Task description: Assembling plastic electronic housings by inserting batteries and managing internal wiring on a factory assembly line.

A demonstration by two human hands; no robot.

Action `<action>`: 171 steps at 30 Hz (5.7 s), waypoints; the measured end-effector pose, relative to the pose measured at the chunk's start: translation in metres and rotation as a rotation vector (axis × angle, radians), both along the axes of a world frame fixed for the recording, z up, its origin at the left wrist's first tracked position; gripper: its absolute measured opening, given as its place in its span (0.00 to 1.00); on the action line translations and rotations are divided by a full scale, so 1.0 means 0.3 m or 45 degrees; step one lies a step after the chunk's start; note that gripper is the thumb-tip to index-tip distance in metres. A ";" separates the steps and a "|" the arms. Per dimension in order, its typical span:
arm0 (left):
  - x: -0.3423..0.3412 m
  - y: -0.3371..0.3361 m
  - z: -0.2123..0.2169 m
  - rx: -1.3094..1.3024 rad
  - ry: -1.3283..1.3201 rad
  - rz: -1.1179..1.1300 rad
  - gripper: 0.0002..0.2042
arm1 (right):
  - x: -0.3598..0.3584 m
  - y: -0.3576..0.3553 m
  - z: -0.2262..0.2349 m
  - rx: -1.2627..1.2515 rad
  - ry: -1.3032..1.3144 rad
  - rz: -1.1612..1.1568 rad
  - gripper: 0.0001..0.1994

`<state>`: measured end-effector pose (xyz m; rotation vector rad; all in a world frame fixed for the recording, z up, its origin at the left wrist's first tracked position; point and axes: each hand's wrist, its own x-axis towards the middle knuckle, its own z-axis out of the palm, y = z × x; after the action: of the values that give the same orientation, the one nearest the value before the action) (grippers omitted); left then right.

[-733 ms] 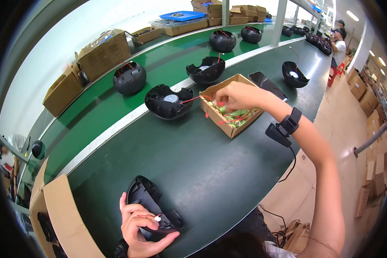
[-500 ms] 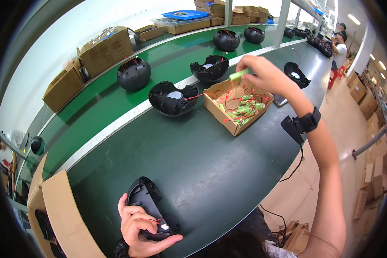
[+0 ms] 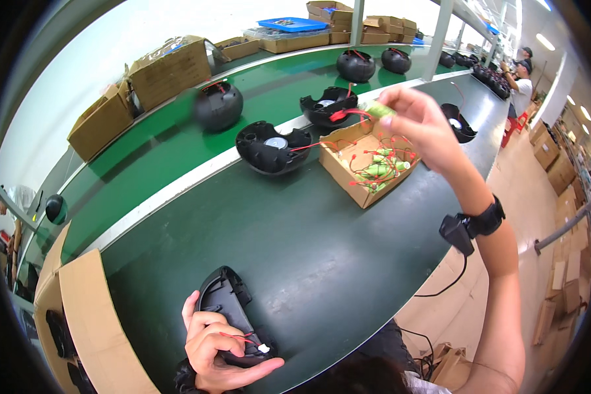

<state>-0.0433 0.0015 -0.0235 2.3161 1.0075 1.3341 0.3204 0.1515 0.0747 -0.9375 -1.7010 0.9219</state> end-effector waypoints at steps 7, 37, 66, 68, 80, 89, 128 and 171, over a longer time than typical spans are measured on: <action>-0.012 -0.027 0.042 -0.062 -0.055 0.008 0.26 | -0.331 -0.094 -0.143 -0.454 0.210 0.625 0.13; 0.013 -0.062 0.029 -0.150 0.025 0.041 0.23 | -0.566 -0.281 -0.334 -1.102 0.485 0.629 0.08; 0.020 -0.036 0.077 -0.229 0.043 0.027 0.23 | -0.526 -0.218 -0.341 -1.011 0.447 0.819 0.06; 0.019 -0.034 0.074 -0.218 0.015 0.008 0.22 | -0.528 -0.217 -0.349 -1.003 0.405 0.848 0.10; -0.045 -0.033 0.052 -0.372 -0.149 -0.251 0.16 | -0.527 -0.150 -0.363 -0.443 0.175 1.249 0.30; -0.023 -0.043 0.043 -0.288 -0.094 -0.240 0.18 | -0.533 -0.178 -0.379 -0.204 0.075 0.980 0.26; -0.003 -0.065 0.089 -0.140 0.021 -0.018 0.19 | -0.544 -0.175 -0.300 0.004 -0.089 0.894 0.19; -0.136 0.068 -0.024 0.444 -0.277 0.805 0.14 | -1.780 -0.506 0.216 0.800 -1.338 1.318 0.18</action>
<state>-0.0840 0.0220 -0.0306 2.0758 1.6195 2.0917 -0.2136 -0.0005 0.1395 0.0408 -3.2507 0.3488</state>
